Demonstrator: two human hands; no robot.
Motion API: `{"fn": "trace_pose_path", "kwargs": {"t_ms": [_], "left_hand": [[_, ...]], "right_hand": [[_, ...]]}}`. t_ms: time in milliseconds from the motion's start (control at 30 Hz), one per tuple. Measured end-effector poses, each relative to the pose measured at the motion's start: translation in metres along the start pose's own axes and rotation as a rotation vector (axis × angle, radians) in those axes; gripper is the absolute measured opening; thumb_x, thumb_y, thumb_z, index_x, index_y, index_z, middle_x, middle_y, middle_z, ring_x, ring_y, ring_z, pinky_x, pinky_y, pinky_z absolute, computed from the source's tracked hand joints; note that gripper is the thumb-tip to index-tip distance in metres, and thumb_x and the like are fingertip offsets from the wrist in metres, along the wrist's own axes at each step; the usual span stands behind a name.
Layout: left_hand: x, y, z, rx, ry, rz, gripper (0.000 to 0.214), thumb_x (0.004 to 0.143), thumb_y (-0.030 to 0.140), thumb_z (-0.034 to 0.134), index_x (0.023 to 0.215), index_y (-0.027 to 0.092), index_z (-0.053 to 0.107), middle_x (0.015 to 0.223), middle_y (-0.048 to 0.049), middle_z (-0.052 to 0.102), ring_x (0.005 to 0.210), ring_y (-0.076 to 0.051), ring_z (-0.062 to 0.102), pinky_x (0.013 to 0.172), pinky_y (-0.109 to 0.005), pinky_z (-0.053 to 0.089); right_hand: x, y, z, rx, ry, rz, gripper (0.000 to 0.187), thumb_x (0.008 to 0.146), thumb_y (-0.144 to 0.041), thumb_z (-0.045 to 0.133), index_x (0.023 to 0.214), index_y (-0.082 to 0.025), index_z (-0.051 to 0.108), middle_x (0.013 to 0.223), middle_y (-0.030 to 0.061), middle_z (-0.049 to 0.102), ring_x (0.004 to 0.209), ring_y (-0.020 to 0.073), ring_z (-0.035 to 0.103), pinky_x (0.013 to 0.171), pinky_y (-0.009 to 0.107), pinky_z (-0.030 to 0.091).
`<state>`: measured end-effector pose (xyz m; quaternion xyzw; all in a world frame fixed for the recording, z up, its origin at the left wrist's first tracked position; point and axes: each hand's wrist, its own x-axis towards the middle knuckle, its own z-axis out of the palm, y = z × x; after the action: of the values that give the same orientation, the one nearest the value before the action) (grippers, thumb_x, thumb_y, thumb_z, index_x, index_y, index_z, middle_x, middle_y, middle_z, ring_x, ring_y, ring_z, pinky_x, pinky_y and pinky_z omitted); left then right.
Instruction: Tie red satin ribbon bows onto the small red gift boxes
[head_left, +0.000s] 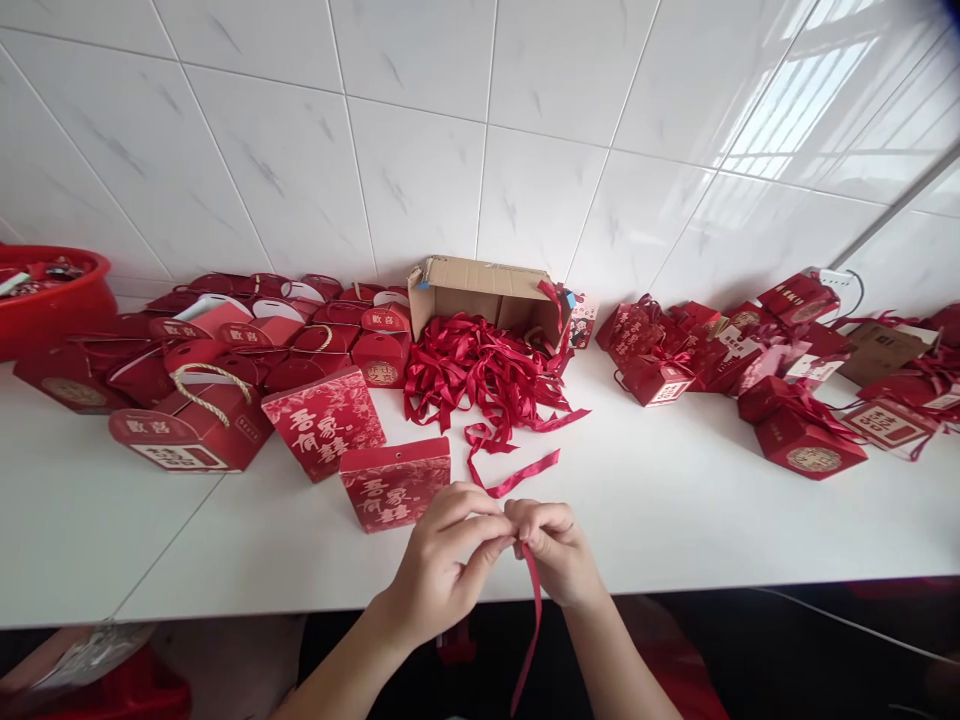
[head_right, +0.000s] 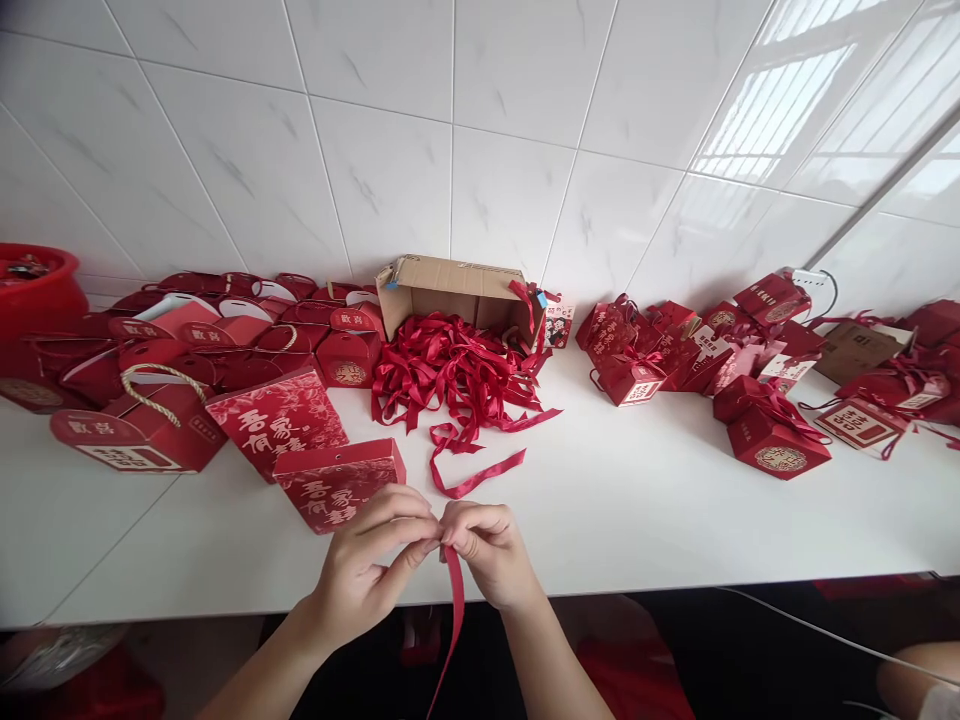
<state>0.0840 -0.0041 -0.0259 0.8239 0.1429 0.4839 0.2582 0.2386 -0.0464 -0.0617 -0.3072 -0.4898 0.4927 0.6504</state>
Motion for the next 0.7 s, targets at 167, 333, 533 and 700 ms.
{"fn": "trace_pose_path", "kwargs": {"t_ms": [167, 333, 533, 700], "left_hand": [[-0.012, 0.001, -0.008, 0.024, -0.064, 0.001, 0.021, 0.087, 0.003, 0.052, 0.091, 0.021, 0.062, 0.085, -0.0049, 0.057, 0.087, -0.019, 0.056, 0.076, -0.032, 0.052], [-0.03, -0.003, -0.028, 0.156, -0.014, -0.074, 0.019, 0.086, 0.009, 0.056, 0.093, 0.026, 0.063, 0.091, -0.0048, 0.054, 0.099, -0.023, 0.055, 0.086, -0.037, 0.05], [-0.039, -0.034, -0.074, 0.383, 0.467, -0.461, 0.063, 0.073, 0.034, 0.076, 0.127, 0.024, 0.048, 0.127, -0.0113, 0.052, 0.117, -0.03, 0.053, 0.102, -0.05, 0.042], [-0.032, -0.054, -0.094, 0.255, 0.295, -0.591, 0.033, 0.076, 0.043, 0.072, 0.1, 0.021, 0.064, 0.108, -0.0074, 0.067, 0.103, -0.027, 0.064, 0.094, -0.043, 0.052]], "right_hand": [[-0.01, 0.014, 0.014, 0.252, -0.077, 0.177, 0.032, 0.074, -0.046, 0.076, 0.062, -0.021, 0.061, 0.054, -0.0035, 0.05, 0.047, 0.0101, 0.041, 0.051, 0.026, 0.038], [-0.011, 0.02, 0.023, 0.236, -0.088, 0.146, 0.022, 0.078, -0.04, 0.075, 0.067, -0.022, 0.067, 0.057, -0.0018, 0.053, 0.053, 0.0125, 0.046, 0.054, 0.027, 0.04], [-0.003, 0.012, 0.028, -0.027, -0.103, -0.049, 0.015, 0.088, -0.033, 0.066, 0.077, -0.027, 0.074, 0.062, 0.0019, 0.062, 0.064, 0.0169, 0.053, 0.062, 0.032, 0.045], [0.01, 0.012, 0.031, -0.275, -0.07, -0.115, 0.021, 0.089, -0.036, 0.064, 0.073, -0.026, 0.073, 0.065, 0.0006, 0.066, 0.062, 0.0154, 0.056, 0.087, 0.042, 0.046]]}}
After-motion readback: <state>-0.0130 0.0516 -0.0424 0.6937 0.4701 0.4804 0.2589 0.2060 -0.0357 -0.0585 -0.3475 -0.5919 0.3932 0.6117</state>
